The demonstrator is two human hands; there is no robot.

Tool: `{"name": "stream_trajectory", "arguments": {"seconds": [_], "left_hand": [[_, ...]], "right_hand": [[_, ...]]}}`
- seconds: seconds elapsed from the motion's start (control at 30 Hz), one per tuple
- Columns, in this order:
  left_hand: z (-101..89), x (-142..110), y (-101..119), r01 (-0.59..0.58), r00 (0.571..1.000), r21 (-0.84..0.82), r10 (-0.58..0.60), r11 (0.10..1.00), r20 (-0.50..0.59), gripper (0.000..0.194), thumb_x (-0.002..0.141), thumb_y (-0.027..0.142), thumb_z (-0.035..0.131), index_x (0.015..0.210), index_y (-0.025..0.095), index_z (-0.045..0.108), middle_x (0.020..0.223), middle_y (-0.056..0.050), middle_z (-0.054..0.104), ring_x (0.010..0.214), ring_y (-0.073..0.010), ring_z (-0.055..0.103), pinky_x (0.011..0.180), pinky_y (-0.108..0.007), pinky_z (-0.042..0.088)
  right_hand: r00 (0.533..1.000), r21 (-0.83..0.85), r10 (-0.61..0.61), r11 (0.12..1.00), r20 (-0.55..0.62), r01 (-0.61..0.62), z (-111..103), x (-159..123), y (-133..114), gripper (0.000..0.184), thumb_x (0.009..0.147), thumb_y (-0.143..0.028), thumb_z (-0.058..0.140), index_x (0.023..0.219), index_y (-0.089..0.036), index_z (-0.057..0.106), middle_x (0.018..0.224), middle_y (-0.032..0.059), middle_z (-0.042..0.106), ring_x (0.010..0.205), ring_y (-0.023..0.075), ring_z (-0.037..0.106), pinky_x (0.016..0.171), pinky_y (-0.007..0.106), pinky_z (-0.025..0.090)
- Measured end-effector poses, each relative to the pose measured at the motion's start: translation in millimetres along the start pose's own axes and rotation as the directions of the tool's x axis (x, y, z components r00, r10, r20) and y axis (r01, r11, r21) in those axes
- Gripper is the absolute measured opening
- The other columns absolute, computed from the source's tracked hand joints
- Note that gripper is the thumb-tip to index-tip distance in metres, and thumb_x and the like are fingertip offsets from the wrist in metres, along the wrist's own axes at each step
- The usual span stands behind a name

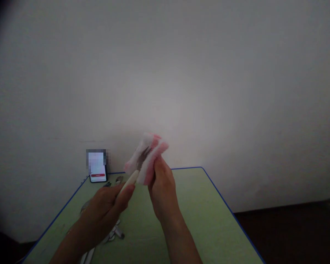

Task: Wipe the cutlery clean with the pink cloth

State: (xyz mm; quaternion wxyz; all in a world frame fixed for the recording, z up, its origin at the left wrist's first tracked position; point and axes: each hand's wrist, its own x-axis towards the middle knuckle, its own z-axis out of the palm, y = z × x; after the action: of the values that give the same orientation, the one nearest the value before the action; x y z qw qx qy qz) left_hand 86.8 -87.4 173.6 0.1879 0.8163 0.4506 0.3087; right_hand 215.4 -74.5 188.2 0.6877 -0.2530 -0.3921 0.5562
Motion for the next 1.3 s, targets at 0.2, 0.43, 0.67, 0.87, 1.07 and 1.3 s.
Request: {"name": "stream_trajectory", "arguments": {"seconds": [0.2,0.43,0.67,0.87,1.07,1.3], "left_hand": [[0.2,-5.6,3.5,-0.004,0.997,0.004,0.003,1.0,0.083,0.044,0.092,0.042,0.027,0.058,0.018,0.039,0.048,0.006,0.035,0.043,-0.0079,0.035,0.048,-0.022,0.024],[-22.8,-14.4,2.2,0.063,0.966,0.058,-0.075,0.996,0.249,0.049,0.091,0.049,0.023,0.058,0.018,0.041,0.05,0.004,0.038,0.045,-0.0093,0.038,0.047,-0.022,0.026],[-33.6,-18.7,-6.8,-0.04,0.934,0.246,-0.051,0.969,0.353,0.048,0.09,0.047,0.027,0.057,0.018,0.048,0.05,0.002,0.048,0.045,-0.0099,0.044,0.049,-0.023,0.026],[-30.2,-22.0,-10.5,-0.072,0.948,0.327,-0.038,0.942,0.317,0.047,0.089,0.048,0.034,0.058,0.019,0.054,0.053,0.0,0.056,0.052,-0.0121,0.053,0.053,-0.023,0.03],[-31.0,-20.1,-9.9,-0.081,0.984,0.219,0.044,0.972,0.171,0.042,0.088,0.042,0.039,0.058,0.019,0.057,0.051,0.001,0.056,0.048,-0.0102,0.051,0.052,-0.021,0.032],[-11.9,-12.7,12.1,-0.018,0.986,0.035,0.024,0.999,-0.167,0.044,0.089,0.04,0.037,0.053,0.016,0.048,0.044,0.005,0.044,0.04,-0.0065,0.043,0.044,-0.018,0.029]], "right_hand": [[0.997,-0.227,0.048,0.973,0.067,-0.032,-14.2,7.3,-1.7,0.031,0.077,-0.039,0.062,0.095,-0.015,0.064,0.087,0.0084,0.071,0.073,0.0195,0.067,0.064,0.03,0.053],[0.976,-0.381,0.045,0.924,0.212,0.04,-22.8,0.6,-22.4,0.017,0.077,-0.031,0.062,0.087,-0.017,0.062,0.084,0.0044,0.07,0.067,0.0153,0.065,0.065,0.028,0.052],[0.86,-0.785,0.291,0.592,0.419,0.182,-40.1,-5.4,-45.5,0.01,0.08,-0.023,0.056,0.08,-0.018,0.065,0.069,-0.0016,0.065,0.058,0.0108,0.054,0.055,0.02,0.041],[0.773,-0.876,0.448,0.391,0.45,0.284,-42.8,-5.4,-46.4,0.013,0.075,-0.012,0.055,0.077,-0.018,0.066,0.061,-0.003,0.063,0.054,0.0106,0.054,0.05,0.018,0.038],[0.849,-0.785,0.258,0.565,0.461,0.254,-42.3,-3.7,-41.7,0.013,0.081,-0.022,0.054,0.083,-0.018,0.066,0.066,-0.0018,0.063,0.056,0.0105,0.053,0.055,0.02,0.042],[0.992,-0.453,-0.036,0.888,0.118,0.086,-21.3,0.3,-16.6,0.026,0.081,-0.041,0.056,0.087,-0.016,0.063,0.082,0.0058,0.07,0.068,0.0169,0.064,0.063,0.028,0.051]]}}
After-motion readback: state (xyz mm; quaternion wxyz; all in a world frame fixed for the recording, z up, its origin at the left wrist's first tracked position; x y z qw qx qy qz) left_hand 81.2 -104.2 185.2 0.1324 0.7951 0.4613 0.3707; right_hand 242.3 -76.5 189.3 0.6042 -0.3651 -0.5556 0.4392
